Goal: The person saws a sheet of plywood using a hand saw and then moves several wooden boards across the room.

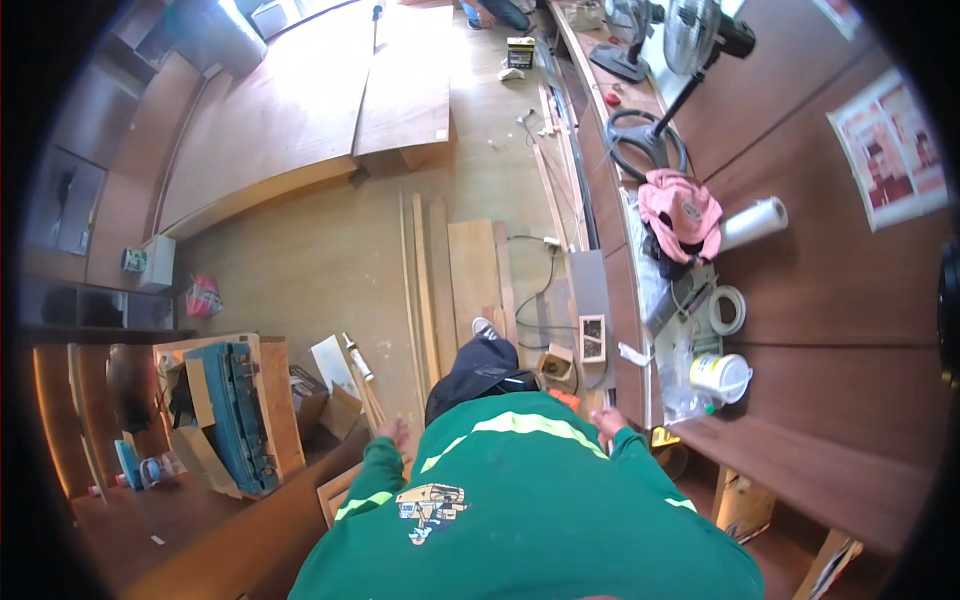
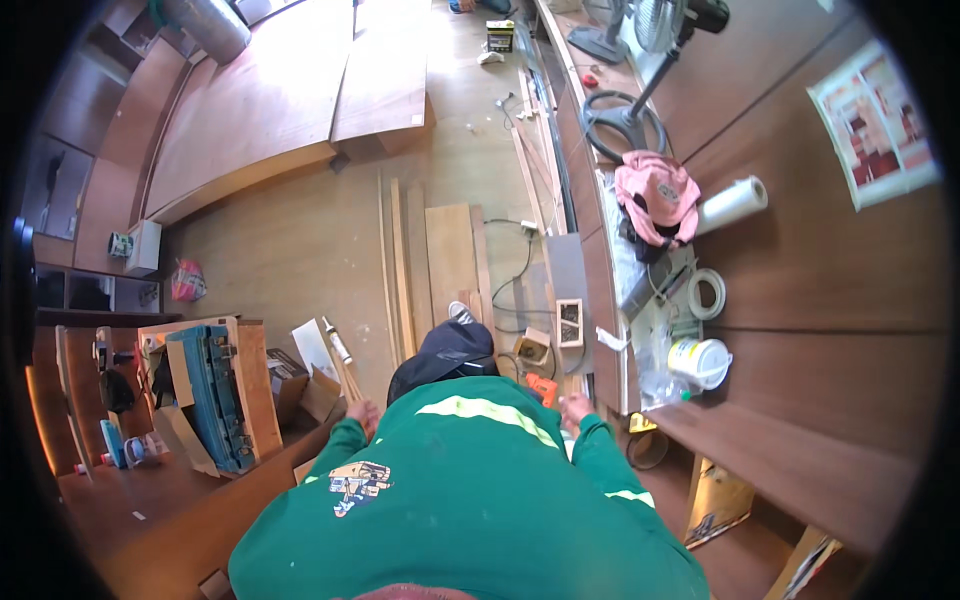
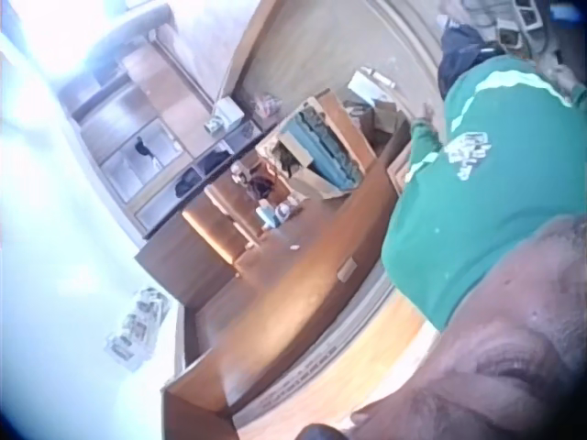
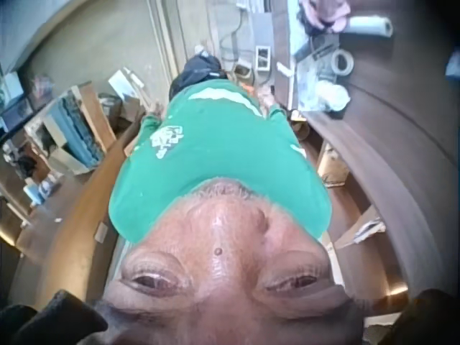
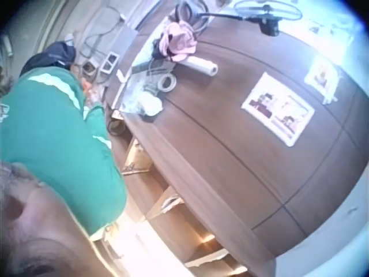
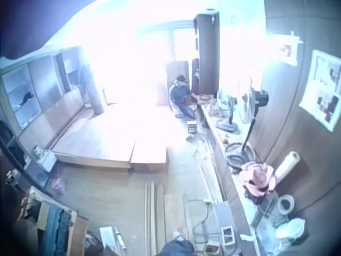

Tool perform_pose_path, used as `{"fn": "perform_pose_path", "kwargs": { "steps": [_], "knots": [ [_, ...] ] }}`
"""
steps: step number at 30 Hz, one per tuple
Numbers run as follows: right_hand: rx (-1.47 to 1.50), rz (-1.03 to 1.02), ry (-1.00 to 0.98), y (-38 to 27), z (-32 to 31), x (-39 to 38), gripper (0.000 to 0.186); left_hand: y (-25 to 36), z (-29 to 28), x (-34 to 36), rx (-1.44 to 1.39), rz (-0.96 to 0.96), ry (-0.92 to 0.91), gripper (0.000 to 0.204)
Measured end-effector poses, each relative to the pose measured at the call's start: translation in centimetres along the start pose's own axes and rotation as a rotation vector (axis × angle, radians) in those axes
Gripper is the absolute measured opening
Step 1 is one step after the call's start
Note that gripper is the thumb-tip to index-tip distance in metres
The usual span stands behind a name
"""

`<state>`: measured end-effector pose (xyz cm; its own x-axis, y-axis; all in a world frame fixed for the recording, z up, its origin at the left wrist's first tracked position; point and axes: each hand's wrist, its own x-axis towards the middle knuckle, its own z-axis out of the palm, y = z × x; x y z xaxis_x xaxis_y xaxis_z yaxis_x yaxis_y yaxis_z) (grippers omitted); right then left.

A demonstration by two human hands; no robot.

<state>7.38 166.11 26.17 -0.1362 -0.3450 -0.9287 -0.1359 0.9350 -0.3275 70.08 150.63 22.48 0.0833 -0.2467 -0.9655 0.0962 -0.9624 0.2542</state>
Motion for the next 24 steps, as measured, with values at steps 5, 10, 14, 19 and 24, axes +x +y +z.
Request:
{"fn": "perform_pose_path", "kwargs": {
  "steps": [5,10,14,19,24],
  "knots": [
    [0.184,0.087,0.104,-6.2,-2.3,0.4,0.024,20.0,10.8,0.4,0.184,0.522,0.002,0.044],
    [0.265,0.122,0.035,-11.1,-8.4,6.0,0.028,38.8,22.1,-8.0,0.360,0.900,-0.111,0.051],
    [0.269,0.077,-0.058,-19.6,-9.9,11.1,0.025,49.8,23.8,-15.5,0.361,1.146,-0.121,0.052],
    [0.117,0.055,-0.065,-29.9,-13.8,18.2,0.026,62.1,31.8,-20.8,0.368,1.265,-0.127,0.053],
    [-0.172,-0.037,-0.024,-44.1,-22.2,29.4,0.028,75.9,43.0,-12.1,0.462,1.238,-0.348,0.049]
  ]
}}
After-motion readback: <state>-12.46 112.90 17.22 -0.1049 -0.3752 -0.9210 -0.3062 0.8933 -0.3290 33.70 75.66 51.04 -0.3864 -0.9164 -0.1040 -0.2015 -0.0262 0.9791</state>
